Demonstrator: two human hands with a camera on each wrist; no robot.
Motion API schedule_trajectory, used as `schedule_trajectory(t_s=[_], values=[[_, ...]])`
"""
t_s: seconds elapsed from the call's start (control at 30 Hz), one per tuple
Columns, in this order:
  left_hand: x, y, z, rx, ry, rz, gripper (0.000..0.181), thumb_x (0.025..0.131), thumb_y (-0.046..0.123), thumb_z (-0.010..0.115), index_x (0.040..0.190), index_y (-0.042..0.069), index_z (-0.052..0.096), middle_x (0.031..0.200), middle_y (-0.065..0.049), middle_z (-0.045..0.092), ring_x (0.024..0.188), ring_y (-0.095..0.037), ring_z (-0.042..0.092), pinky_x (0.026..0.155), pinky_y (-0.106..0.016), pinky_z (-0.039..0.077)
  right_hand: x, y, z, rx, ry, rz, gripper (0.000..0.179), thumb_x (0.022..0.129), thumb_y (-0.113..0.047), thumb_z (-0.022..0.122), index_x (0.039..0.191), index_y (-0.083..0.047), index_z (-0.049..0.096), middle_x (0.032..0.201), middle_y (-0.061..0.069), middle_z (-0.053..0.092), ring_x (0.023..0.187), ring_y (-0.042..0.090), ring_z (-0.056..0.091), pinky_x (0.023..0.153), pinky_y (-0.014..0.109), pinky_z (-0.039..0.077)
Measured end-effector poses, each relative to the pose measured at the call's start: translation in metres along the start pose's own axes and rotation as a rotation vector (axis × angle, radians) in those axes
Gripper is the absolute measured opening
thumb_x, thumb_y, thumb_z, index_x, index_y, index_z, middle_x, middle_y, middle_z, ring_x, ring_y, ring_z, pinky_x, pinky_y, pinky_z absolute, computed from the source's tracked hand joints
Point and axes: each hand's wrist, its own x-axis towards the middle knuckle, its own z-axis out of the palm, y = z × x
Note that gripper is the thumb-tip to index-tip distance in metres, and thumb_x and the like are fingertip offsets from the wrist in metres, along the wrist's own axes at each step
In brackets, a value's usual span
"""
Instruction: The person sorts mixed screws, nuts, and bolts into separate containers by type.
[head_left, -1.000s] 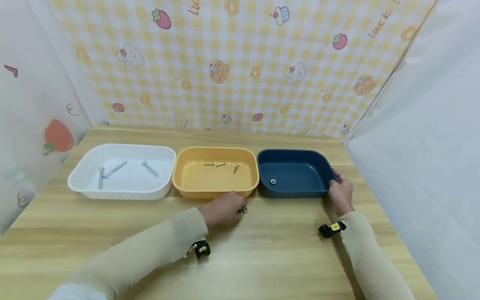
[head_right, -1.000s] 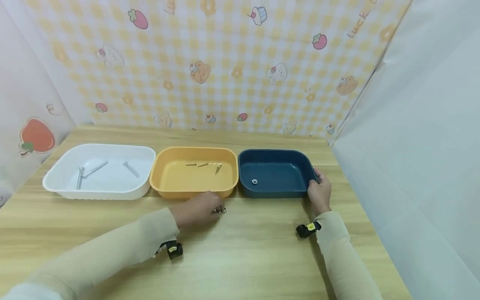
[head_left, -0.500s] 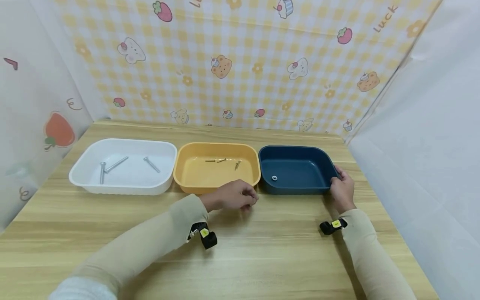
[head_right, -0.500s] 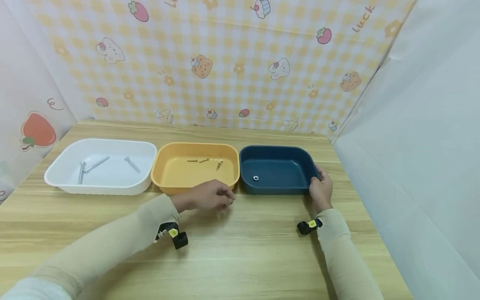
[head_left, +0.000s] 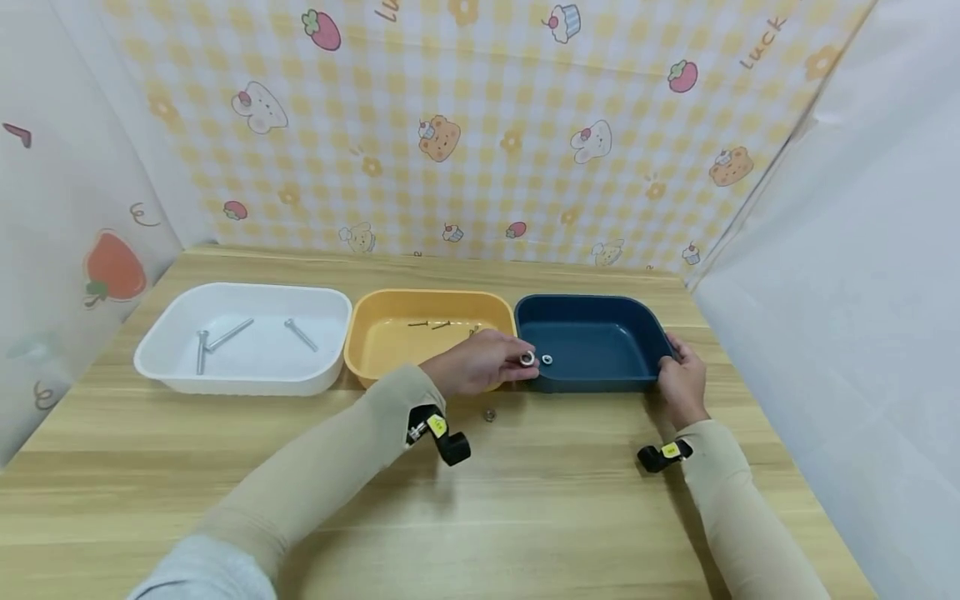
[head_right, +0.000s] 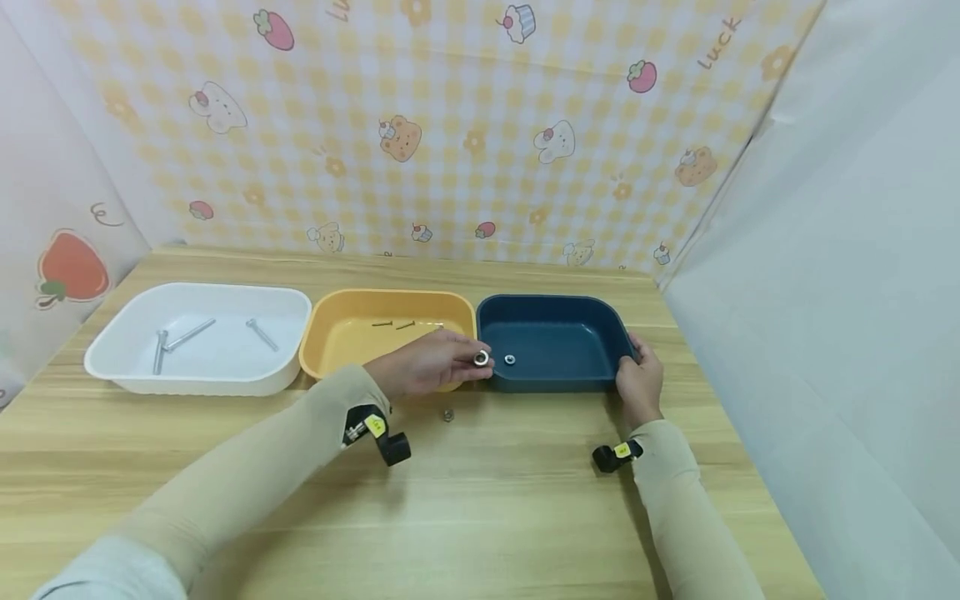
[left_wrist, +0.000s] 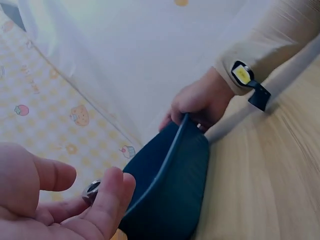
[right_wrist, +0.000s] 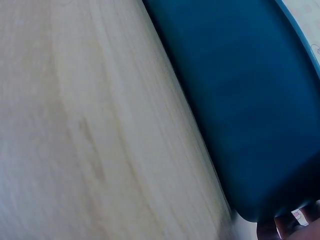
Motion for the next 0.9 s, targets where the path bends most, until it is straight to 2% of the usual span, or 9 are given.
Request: schedule_trajectory(t_s=[0.13, 0.27, 0.4, 0.47, 0.53, 0.6, 0.7, 0.8, 0.9], values=[[0.011, 0.007, 0.010, -0.055, 0.026, 0.001, 0.027, 0.105, 0.007, 0.040, 0.121, -0.012, 0.051, 0.114, -0.022, 0.055, 0.112, -0.028, 0.059, 0.087, -0.026, 0.053, 0.001, 0.001, -0.001, 0.013, 0.014, 0.004, 0.059, 0.090, 0.005, 0.033, 0.148, -0.006, 0.039, 0.150, 0.011, 0.040, 0.130, 0.017, 0.038, 0.099, 0.025, 0.035], [0.026, 0.012, 0.021, -0.178, 0.059, -0.017, 0.025, 0.107, 0.014, 0.035, 0.111, -0.006, 0.050, 0.101, -0.015, 0.051, 0.127, -0.036, 0.047, 0.096, -0.033, 0.049, 0.001, 0.002, -0.003, 0.012, 0.016, 0.001, 0.059, 0.090, 0.005, 0.033, 0.148, -0.006, 0.039, 0.149, 0.011, 0.041, 0.131, 0.018, 0.038, 0.102, 0.027, 0.035], [0.046, 0.015, 0.031, -0.336, 0.099, -0.048, 0.039, 0.108, 0.017, 0.031, 0.135, -0.009, 0.038, 0.126, -0.023, 0.045, 0.134, -0.036, 0.038, 0.104, -0.038, 0.042, 0.001, 0.002, -0.002, -0.003, 0.013, -0.018, 0.059, 0.091, 0.004, 0.034, 0.148, -0.007, 0.039, 0.149, 0.011, 0.041, 0.131, 0.019, 0.038, 0.100, 0.026, 0.036], [0.055, 0.015, 0.034, -0.369, 0.121, -0.056, 0.043, 0.108, 0.016, 0.031, 0.143, -0.010, 0.030, 0.138, -0.026, 0.038, 0.135, -0.036, 0.036, 0.105, -0.039, 0.041, 0.000, 0.002, -0.001, -0.016, 0.009, -0.033, 0.058, 0.091, 0.004, 0.035, 0.148, -0.007, 0.040, 0.148, 0.012, 0.042, 0.131, 0.021, 0.039, 0.097, 0.026, 0.037], [0.064, 0.014, 0.036, -0.337, 0.138, -0.065, 0.035, 0.107, 0.012, 0.032, 0.131, -0.011, 0.040, 0.134, -0.024, 0.041, 0.135, -0.035, 0.036, 0.105, -0.038, 0.041, 0.000, 0.003, 0.000, -0.029, 0.004, -0.048, 0.058, 0.091, 0.004, 0.035, 0.147, -0.007, 0.041, 0.147, 0.013, 0.043, 0.131, 0.022, 0.040, 0.093, 0.024, 0.038], [0.071, 0.013, 0.036, -0.259, 0.139, -0.058, 0.020, 0.105, 0.005, 0.034, 0.107, -0.009, 0.049, 0.117, -0.020, 0.046, 0.132, -0.035, 0.040, 0.104, -0.037, 0.042, 0.001, 0.004, 0.001, -0.038, 0.002, -0.058, 0.058, 0.090, 0.004, 0.036, 0.147, -0.007, 0.042, 0.146, 0.014, 0.044, 0.130, 0.023, 0.041, 0.091, 0.024, 0.037], [0.081, 0.009, 0.037, -0.113, 0.158, -0.055, 0.027, 0.101, -0.004, 0.038, 0.075, 0.003, 0.037, 0.092, -0.012, 0.042, 0.124, -0.033, 0.050, 0.099, -0.035, 0.047, 0.001, 0.005, 0.002, -0.034, 0.001, -0.061, 0.058, 0.090, 0.005, 0.036, 0.147, -0.007, 0.042, 0.146, 0.013, 0.044, 0.131, 0.022, 0.041, 0.092, 0.024, 0.037], [0.090, 0.006, 0.041, -0.008, 0.213, -0.052, 0.023, 0.099, -0.007, 0.042, 0.079, 0.000, 0.048, 0.102, -0.011, 0.049, 0.119, -0.031, 0.055, 0.094, -0.034, 0.051, 0.002, 0.006, 0.002, -0.027, 0.001, -0.061, 0.058, 0.090, 0.005, 0.035, 0.147, -0.007, 0.041, 0.147, 0.012, 0.043, 0.131, 0.021, 0.040, 0.093, 0.025, 0.037], [0.107, 0.003, 0.043, 0.106, 0.308, -0.079, 0.013, 0.100, -0.004, 0.044, 0.103, -0.003, 0.057, 0.128, -0.010, 0.051, 0.112, -0.027, 0.061, 0.086, -0.032, 0.054, 0.002, 0.006, 0.001, -0.023, 0.001, -0.064, 0.058, 0.090, 0.005, 0.035, 0.147, -0.006, 0.042, 0.147, 0.012, 0.043, 0.131, 0.021, 0.040, 0.096, 0.027, 0.036]])
